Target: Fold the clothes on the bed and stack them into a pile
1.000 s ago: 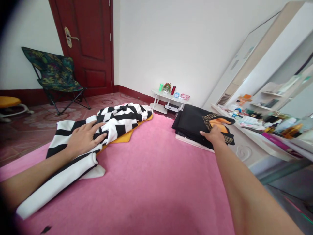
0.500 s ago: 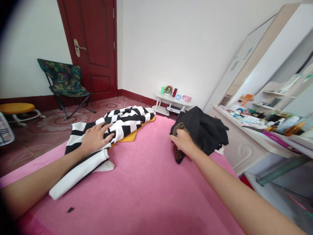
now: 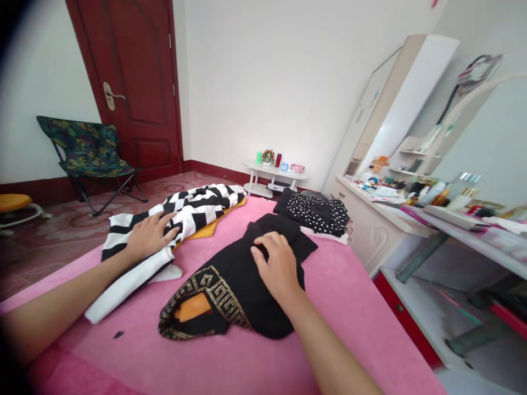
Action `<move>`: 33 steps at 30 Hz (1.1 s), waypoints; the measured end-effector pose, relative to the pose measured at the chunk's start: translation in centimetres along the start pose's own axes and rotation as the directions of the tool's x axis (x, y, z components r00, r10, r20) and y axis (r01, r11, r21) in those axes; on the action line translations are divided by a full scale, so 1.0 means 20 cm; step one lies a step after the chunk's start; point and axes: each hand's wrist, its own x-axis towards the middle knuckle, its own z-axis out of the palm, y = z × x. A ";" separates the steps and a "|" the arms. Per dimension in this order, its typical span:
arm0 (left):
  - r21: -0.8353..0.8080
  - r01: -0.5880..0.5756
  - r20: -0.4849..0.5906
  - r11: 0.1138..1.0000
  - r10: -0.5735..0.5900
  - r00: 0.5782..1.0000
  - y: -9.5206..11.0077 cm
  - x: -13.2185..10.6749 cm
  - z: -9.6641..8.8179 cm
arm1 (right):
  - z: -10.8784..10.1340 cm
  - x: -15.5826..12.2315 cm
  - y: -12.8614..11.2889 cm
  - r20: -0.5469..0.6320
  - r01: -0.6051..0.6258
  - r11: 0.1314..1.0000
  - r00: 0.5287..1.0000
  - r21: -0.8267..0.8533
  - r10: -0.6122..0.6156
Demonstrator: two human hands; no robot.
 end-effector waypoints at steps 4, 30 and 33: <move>0.034 -0.003 0.104 0.999 0.000 0.995 0.01 0.02 -0.03 | 0.14 -0.06 0.27 0.015 -0.137 0.990 0.991 0.045 0.136; -0.339 -0.772 0.105 0.537 0.837 0.536 1.00 -0.50 -0.61 | 0.09 -0.10 0.48 0.155 -0.413 0.861 0.911 0.296 0.383; -0.480 -0.729 0.092 0.488 0.854 0.512 0.97 -0.54 -0.67 | -0.05 -0.09 0.37 0.348 -0.509 0.687 0.860 0.519 0.374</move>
